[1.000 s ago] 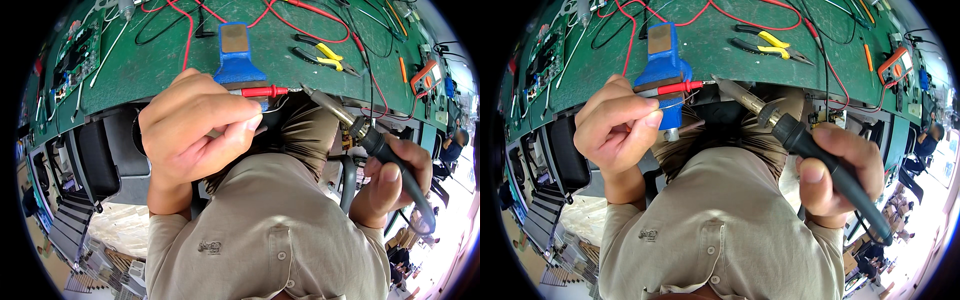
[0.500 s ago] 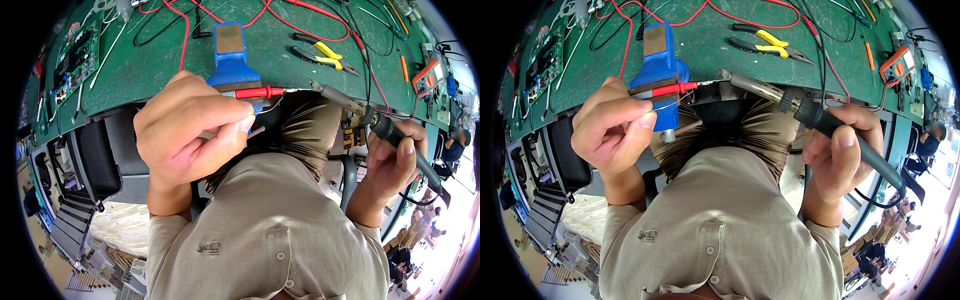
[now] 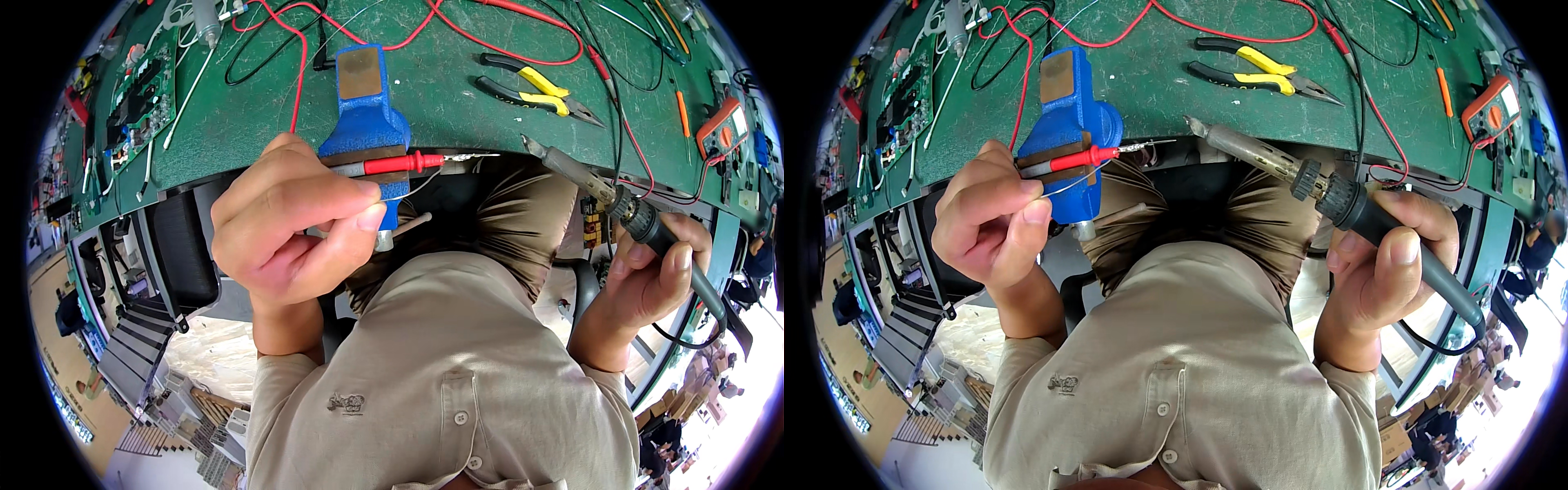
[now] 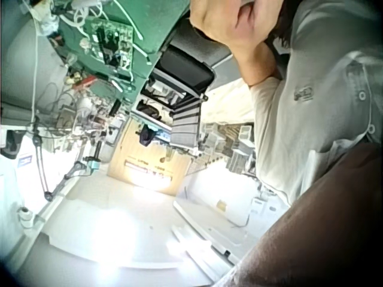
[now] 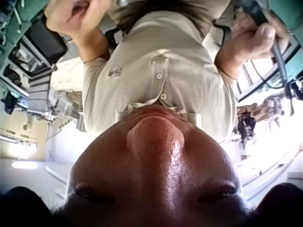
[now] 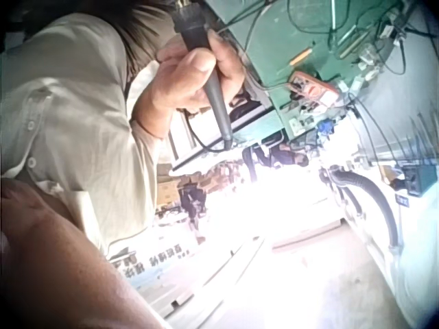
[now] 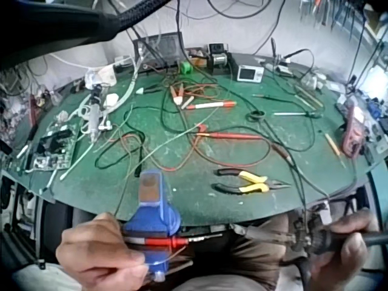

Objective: The person solders a component to a multimeter probe that is secured in a blue table vise. The person holds a piece of solder in one hand and a soldering iron in the other, applying heat to the joint multiple times.

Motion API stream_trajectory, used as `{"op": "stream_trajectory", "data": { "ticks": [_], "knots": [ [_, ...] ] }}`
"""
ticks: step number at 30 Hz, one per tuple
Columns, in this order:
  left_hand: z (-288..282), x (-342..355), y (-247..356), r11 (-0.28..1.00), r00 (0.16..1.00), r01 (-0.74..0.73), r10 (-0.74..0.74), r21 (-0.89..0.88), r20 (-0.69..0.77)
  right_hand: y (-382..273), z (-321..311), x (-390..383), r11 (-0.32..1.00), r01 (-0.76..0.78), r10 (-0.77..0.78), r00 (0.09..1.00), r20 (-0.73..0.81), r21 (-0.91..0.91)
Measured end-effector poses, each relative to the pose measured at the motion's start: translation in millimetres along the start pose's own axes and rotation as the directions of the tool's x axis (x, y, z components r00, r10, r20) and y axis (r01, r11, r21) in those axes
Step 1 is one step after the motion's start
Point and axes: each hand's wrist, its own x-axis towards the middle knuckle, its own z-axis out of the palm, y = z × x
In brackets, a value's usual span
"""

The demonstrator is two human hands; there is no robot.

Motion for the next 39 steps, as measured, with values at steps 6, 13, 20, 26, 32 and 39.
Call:
{"op": "stream_trajectory", "data": {
  "ticks": [6,13,20,26,32,39],
  "knots": [
    [1,0,0,1.0,1.0,-0.005,0.005,-0.015,-0.02,4,-3,2,1.0,-0.011,0.011,1.0,-0.008,0.014],
    [0,-3,-3,0.999,0.999,-0.005,0.003,-0.053,-0.033,1,-1,6,0.989,-0.054,0.051,0.998,0.027,0.138],
    [-2,-8,-2,0.995,0.994,0.025,-0.035,-0.101,-0.103,-5,-2,5,0.98,-0.049,0.04,0.998,0.048,0.194],
    [3,-9,3,0.971,0.964,0.14,-0.179,-0.195,-0.199,2,-14,-1,0.95,-0.029,-0.004,0.995,0.103,0.31],
    [4,-13,5,0.951,0.942,0.187,-0.245,-0.246,-0.231,1,-18,-3,0.946,-0.025,-0.02,0.991,0.135,0.324],
    [2,-11,2,0.968,0.955,0.159,-0.2,-0.193,-0.219,-1,-25,-6,0.956,-0.058,0.023,0.992,0.121,0.289]
  ]
}}
